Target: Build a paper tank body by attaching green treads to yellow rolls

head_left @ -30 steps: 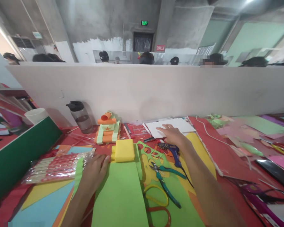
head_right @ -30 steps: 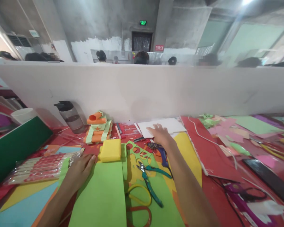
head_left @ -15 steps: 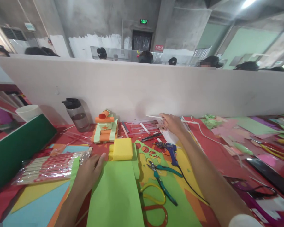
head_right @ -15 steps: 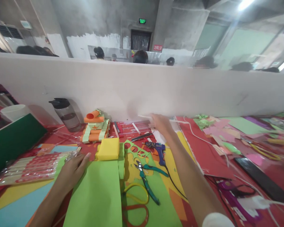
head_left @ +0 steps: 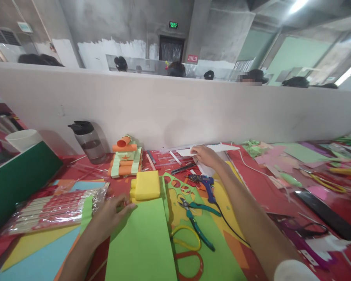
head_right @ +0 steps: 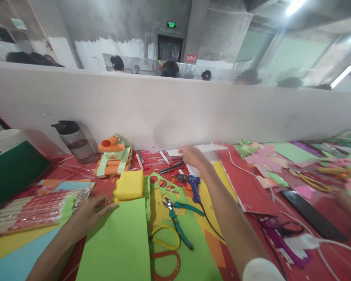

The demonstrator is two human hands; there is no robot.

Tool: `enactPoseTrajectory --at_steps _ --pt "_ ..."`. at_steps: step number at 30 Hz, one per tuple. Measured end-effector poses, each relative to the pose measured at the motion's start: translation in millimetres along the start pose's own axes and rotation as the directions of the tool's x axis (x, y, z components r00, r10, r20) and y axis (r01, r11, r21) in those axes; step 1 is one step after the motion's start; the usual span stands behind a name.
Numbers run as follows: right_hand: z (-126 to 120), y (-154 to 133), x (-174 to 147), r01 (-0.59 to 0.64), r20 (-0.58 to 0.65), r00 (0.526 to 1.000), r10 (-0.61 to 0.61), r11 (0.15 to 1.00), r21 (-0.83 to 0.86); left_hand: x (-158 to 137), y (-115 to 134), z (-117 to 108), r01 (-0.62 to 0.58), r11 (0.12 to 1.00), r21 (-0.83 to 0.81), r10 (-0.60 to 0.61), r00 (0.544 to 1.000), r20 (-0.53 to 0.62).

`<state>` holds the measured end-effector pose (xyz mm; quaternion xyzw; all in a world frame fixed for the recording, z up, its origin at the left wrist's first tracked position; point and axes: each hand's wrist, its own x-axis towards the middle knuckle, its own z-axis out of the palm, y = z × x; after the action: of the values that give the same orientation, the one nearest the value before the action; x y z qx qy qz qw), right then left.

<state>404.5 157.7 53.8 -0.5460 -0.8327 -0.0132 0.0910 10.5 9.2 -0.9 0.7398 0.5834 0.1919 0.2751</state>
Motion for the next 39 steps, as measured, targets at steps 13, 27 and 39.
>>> enactPoseTrajectory --at_steps 13,27,39 --pt "14 0 -5 -0.035 0.284 0.958 0.047 0.998 -0.046 0 1 -2 -0.011 0.999 0.030 0.012 1.000 -0.029" --pt "3 -60 56 0.075 0.161 0.981 -0.111 0.974 0.215 -1 5 -4 -0.044 0.998 -0.053 0.049 0.994 0.098" --pt "68 -148 119 0.081 0.134 0.986 -0.094 0.992 0.101 -3 7 -2 -0.027 0.997 -0.075 0.032 0.998 0.063"
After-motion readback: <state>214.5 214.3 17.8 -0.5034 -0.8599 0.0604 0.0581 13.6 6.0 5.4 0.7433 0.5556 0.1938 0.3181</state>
